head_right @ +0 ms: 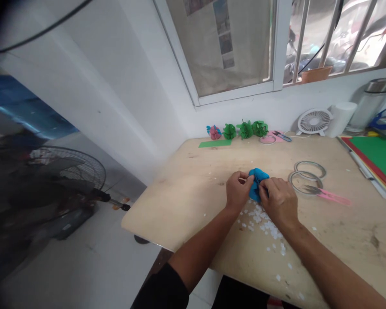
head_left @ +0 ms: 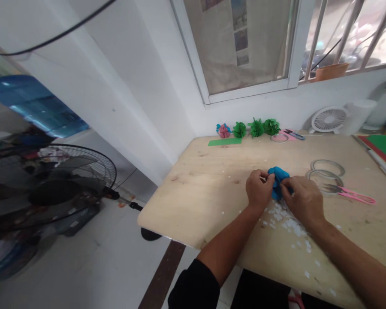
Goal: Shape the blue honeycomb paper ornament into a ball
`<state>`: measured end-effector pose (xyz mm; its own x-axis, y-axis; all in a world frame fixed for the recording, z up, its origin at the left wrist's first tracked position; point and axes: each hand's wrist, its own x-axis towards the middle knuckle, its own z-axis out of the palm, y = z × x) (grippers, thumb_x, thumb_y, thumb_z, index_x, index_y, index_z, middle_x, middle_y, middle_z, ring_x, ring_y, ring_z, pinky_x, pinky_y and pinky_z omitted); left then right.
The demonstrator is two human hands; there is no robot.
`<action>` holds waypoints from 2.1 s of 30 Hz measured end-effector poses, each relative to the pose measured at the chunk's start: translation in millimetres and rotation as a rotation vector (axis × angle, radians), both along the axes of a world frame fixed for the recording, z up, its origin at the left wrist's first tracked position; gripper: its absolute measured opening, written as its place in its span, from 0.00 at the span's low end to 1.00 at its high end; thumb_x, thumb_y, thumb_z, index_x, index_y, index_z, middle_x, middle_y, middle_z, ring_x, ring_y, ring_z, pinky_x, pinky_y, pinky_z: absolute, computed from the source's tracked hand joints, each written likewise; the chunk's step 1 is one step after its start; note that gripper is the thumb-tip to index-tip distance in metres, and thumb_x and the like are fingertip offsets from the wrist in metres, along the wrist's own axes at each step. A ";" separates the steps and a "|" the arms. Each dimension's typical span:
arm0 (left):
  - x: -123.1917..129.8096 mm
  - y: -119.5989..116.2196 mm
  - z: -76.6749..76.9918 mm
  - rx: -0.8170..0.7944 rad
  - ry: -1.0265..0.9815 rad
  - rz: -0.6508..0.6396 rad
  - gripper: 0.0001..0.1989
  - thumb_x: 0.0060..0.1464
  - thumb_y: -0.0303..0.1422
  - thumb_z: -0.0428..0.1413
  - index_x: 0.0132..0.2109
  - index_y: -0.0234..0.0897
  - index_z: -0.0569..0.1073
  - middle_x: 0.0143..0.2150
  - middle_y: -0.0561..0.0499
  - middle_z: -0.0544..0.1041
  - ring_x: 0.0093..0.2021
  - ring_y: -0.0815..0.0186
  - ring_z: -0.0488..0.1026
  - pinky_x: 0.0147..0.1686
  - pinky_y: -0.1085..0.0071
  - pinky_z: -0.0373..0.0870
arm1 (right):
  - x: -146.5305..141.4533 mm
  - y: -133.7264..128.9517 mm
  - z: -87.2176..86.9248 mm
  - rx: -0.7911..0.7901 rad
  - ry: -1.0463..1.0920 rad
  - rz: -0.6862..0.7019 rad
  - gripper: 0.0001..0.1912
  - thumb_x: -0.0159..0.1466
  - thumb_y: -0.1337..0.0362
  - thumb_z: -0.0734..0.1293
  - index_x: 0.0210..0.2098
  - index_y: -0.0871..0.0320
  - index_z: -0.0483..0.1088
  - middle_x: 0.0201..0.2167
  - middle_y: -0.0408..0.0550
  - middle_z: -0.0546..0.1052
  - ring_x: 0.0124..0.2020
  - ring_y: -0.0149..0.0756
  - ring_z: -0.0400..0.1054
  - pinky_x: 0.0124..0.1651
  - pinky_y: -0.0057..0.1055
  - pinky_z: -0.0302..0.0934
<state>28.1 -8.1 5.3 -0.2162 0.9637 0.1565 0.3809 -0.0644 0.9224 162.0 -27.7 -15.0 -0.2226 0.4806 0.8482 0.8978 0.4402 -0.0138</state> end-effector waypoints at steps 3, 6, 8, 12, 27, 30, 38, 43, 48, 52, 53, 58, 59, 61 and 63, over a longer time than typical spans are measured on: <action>0.4 -0.4 0.9 0.012 0.039 0.002 0.09 0.55 0.32 0.60 0.28 0.39 0.69 0.30 0.53 0.75 0.31 0.66 0.72 0.37 0.70 0.67 | 0.9 0.8 -2.4 -0.002 -0.009 0.006 0.10 0.67 0.65 0.64 0.28 0.56 0.69 0.24 0.47 0.75 0.26 0.38 0.66 0.33 0.35 0.55; 2.8 0.0 2.5 0.027 0.103 0.035 0.10 0.54 0.30 0.60 0.27 0.39 0.69 0.30 0.53 0.75 0.33 0.65 0.73 0.39 0.69 0.67 | 1.8 2.0 -4.4 -0.003 -0.009 0.015 0.10 0.67 0.65 0.64 0.28 0.56 0.70 0.24 0.46 0.75 0.26 0.38 0.66 0.33 0.34 0.54; 4.8 0.4 3.7 0.033 0.136 0.060 0.10 0.53 0.29 0.60 0.26 0.39 0.67 0.30 0.53 0.75 0.34 0.65 0.73 0.40 0.69 0.67 | 2.0 2.5 -4.6 0.003 -0.005 0.012 0.10 0.67 0.65 0.64 0.28 0.56 0.70 0.23 0.46 0.74 0.26 0.38 0.65 0.33 0.34 0.54; 7.4 1.3 6.0 0.026 0.153 0.079 0.12 0.52 0.28 0.59 0.25 0.40 0.65 0.29 0.53 0.74 0.35 0.64 0.73 0.41 0.69 0.68 | 1.6 2.5 -3.4 0.003 -0.007 0.019 0.10 0.66 0.66 0.64 0.27 0.56 0.70 0.23 0.46 0.74 0.27 0.37 0.65 0.33 0.34 0.54; 4.7 -4.9 14.6 0.032 0.123 0.016 0.11 0.54 0.34 0.61 0.26 0.40 0.70 0.31 0.51 0.75 0.37 0.63 0.75 0.43 0.67 0.69 | 0.8 1.6 2.0 0.017 -0.066 0.025 0.14 0.67 0.66 0.63 0.25 0.56 0.69 0.20 0.45 0.71 0.26 0.36 0.62 0.33 0.35 0.49; 5.1 -4.9 17.0 0.012 0.124 0.006 0.10 0.52 0.33 0.62 0.26 0.40 0.70 0.32 0.51 0.76 0.38 0.62 0.75 0.44 0.66 0.70 | -0.9 1.1 4.0 0.046 -0.085 0.021 0.15 0.68 0.66 0.63 0.24 0.55 0.68 0.19 0.45 0.70 0.25 0.36 0.61 0.33 0.35 0.48; 5.0 -3.7 19.7 0.058 0.176 0.010 0.09 0.50 0.27 0.61 0.24 0.40 0.71 0.35 0.47 0.79 0.44 0.57 0.75 0.51 0.61 0.70 | -6.6 -1.6 7.0 0.000 -0.093 -0.013 0.18 0.69 0.65 0.62 0.21 0.54 0.66 0.19 0.46 0.70 0.26 0.36 0.60 0.34 0.36 0.48; 6.4 -5.4 18.0 0.061 0.200 -0.004 0.06 0.51 0.27 0.59 0.27 0.40 0.75 0.37 0.46 0.81 0.45 0.57 0.75 0.52 0.60 0.70 | -7.3 -2.6 8.9 -0.031 -0.058 0.005 0.19 0.69 0.65 0.62 0.20 0.54 0.64 0.18 0.45 0.69 0.26 0.36 0.58 0.33 0.36 0.47; 6.3 -5.0 17.8 0.055 0.196 -0.009 0.07 0.51 0.27 0.59 0.27 0.40 0.76 0.37 0.46 0.81 0.44 0.57 0.76 0.50 0.61 0.70 | -7.3 -3.2 9.8 0.004 -0.093 -0.012 0.19 0.69 0.65 0.62 0.21 0.54 0.64 0.19 0.46 0.69 0.27 0.37 0.58 0.34 0.36 0.47; 4.5 -3.1 20.6 0.036 0.203 -0.011 0.08 0.49 0.26 0.59 0.25 0.40 0.76 0.35 0.46 0.82 0.42 0.56 0.76 0.48 0.61 0.71 | -7.7 -3.2 10.6 0.058 -0.132 -0.012 0.19 0.69 0.65 0.62 0.21 0.54 0.64 0.19 0.46 0.69 0.27 0.37 0.58 0.34 0.36 0.47; 4.0 -2.6 21.2 0.036 0.209 -0.010 0.08 0.49 0.25 0.59 0.24 0.41 0.75 0.35 0.46 0.82 0.42 0.56 0.76 0.48 0.61 0.71 | -7.8 -3.2 10.6 0.058 -0.133 -0.008 0.18 0.69 0.66 0.62 0.21 0.54 0.64 0.19 0.46 0.69 0.27 0.37 0.58 0.33 0.36 0.47; 1.8 -1.1 20.5 0.076 0.208 -0.037 0.10 0.47 0.23 0.58 0.22 0.41 0.73 0.33 0.48 0.81 0.41 0.58 0.77 0.49 0.62 0.71 | -7.9 -3.9 8.7 -0.005 -0.099 0.011 0.18 0.68 0.65 0.62 0.21 0.54 0.64 0.19 0.46 0.70 0.27 0.37 0.59 0.34 0.36 0.48; 1.3 -1.1 19.3 0.087 0.205 -0.040 0.10 0.48 0.23 0.58 0.23 0.41 0.73 0.34 0.48 0.82 0.42 0.58 0.77 0.49 0.62 0.71 | -7.4 -4.2 8.2 -0.011 -0.093 0.018 0.17 0.68 0.65 0.62 0.22 0.54 0.65 0.19 0.46 0.70 0.27 0.37 0.59 0.34 0.36 0.48; -0.2 -1.8 16.2 0.120 0.188 -0.048 0.09 0.48 0.23 0.58 0.24 0.41 0.74 0.36 0.48 0.82 0.44 0.57 0.77 0.51 0.61 0.71 | -5.3 -4.7 8.0 -0.018 -0.072 0.038 0.15 0.68 0.63 0.63 0.24 0.54 0.67 0.20 0.46 0.72 0.27 0.38 0.61 0.33 0.36 0.50; -2.3 -3.0 12.7 0.166 0.154 -0.062 0.08 0.48 0.23 0.58 0.25 0.40 0.74 0.38 0.48 0.82 0.46 0.58 0.77 0.53 0.60 0.71 | -1.8 -4.9 9.1 -0.016 -0.021 0.070 0.10 0.67 0.63 0.65 0.29 0.55 0.70 0.23 0.47 0.75 0.28 0.38 0.64 0.34 0.36 0.52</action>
